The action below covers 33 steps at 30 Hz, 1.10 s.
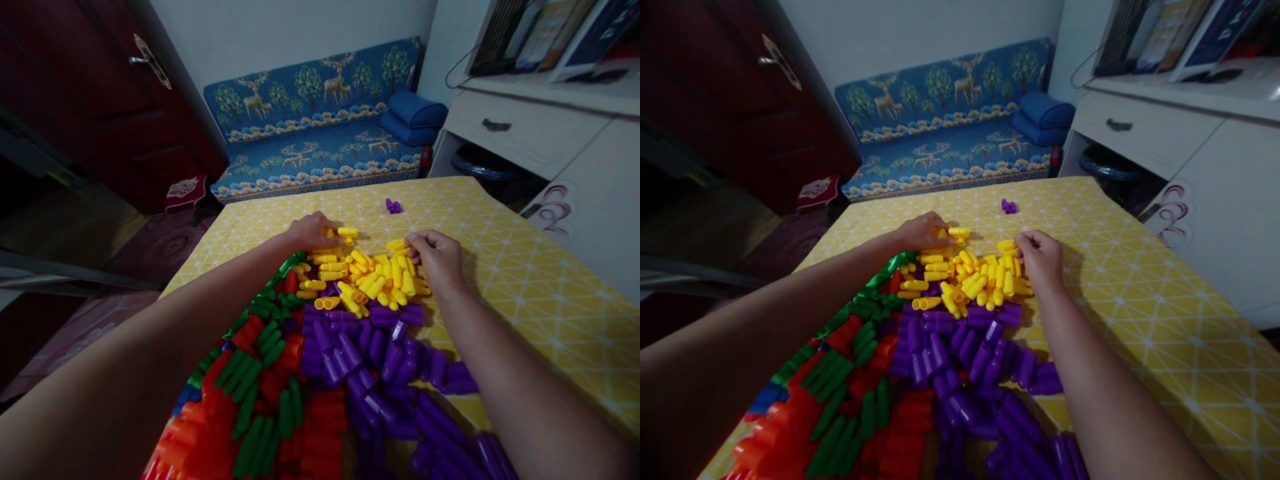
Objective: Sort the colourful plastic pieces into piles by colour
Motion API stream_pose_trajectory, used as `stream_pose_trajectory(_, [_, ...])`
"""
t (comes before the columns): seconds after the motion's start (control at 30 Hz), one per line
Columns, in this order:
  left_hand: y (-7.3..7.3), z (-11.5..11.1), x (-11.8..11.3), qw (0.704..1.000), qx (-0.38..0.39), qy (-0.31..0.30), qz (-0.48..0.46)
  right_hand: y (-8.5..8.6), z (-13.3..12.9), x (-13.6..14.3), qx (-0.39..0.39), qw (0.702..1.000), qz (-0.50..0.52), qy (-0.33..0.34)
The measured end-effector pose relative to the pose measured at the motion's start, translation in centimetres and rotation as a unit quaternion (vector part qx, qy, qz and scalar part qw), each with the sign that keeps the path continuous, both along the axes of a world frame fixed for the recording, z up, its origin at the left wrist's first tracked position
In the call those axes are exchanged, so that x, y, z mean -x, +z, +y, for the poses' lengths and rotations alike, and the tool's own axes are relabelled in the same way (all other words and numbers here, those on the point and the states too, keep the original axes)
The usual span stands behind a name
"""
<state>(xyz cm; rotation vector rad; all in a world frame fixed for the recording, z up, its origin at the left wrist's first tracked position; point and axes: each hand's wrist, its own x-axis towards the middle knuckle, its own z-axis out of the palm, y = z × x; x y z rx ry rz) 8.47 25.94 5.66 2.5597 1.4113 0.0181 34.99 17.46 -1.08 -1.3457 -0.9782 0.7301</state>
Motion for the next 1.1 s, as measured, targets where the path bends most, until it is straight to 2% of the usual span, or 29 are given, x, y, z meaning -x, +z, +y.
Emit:
stream_pose_trajectory(0.1, [0.6, -1.7, -0.4, 0.999, -0.015, -0.05, 0.011, 0.0, 0.0, 0.0, -0.002, 1.0, 0.001, 0.0])
stream_pose_trajectory(0.17, [1.8, -3.0, -0.3, 0.995, 0.024, -0.09, 0.022, 0.1, 0.0, 0.0, -0.004, 1.0, 0.004, 0.003])
stream_pose_trajectory(0.23, [3.5, -4.3, -0.1, 0.988, 0.104, -0.107, 0.028, 0.2, -0.1, 0.0, -0.007, 1.0, 0.0, 0.009])
stream_pose_trajectory(0.33, [6.7, -5.6, -0.1, 0.957, 0.262, -0.118, 0.038, 0.1, 0.0, 0.0, -0.011, 1.0, -0.013, 0.018])
stream_pose_trajectory(0.43, [9.3, -5.2, -1.7, 0.926, 0.357, -0.116, 0.05, -0.1, 0.1, -0.1, -0.014, 1.0, -0.019, 0.017])
stream_pose_trajectory(0.5, [9.7, -3.7, -3.9, 0.944, 0.308, -0.113, 0.039, -0.2, 0.1, -0.1, -0.015, 1.0, -0.021, 0.011])
stream_pose_trajectory(0.57, [8.6, -1.6, -6.8, 0.978, 0.18, -0.11, -0.008, -0.2, 0.1, -0.2, -0.012, 1.0, -0.021, 0.006])
stream_pose_trajectory(0.67, [5.0, 1.6, -11.6, 0.991, -0.001, -0.132, -0.038, -0.2, 0.1, -0.2, -0.01, 1.0, -0.01, 0.002])
stream_pose_trajectory(0.7, [3.7, 2.5, -13.1, 0.989, -0.034, -0.141, -0.031, -0.2, 0.1, -0.2, -0.013, 1.0, -0.005, -0.001])
stream_pose_trajectory(0.77, [1.2, 3.9, -15.5, 0.992, -0.071, -0.107, -0.003, -0.2, 0.2, -0.1, -0.021, 1.0, 0.003, -0.006])
stream_pose_trajectory(0.83, [-0.6, 4.7, -16.9, 0.995, -0.06, -0.07, 0.031, -0.2, 0.1, -0.1, -0.027, 1.0, 0.007, -0.011])
stream_pose_trajectory(0.93, [-2.0, 5.0, -17.1, 0.995, -0.036, -0.078, 0.042, -0.1, 0.1, -0.2, -0.023, 1.0, 0.011, -0.014])
stream_pose_trajectory(1.03, [-2.2, 4.1, -15.6, 0.988, -0.044, -0.147, 0.019, -0.1, 0.0, -0.3, -0.033, 0.999, -0.023, -0.033])
stream_pose_trajectory(1.1, [-1.9, 2.7, -13.8, 0.978, -0.037, -0.203, 0.008, -0.1, 0.1, -0.3, -0.068, 0.993, -0.081, -0.049])
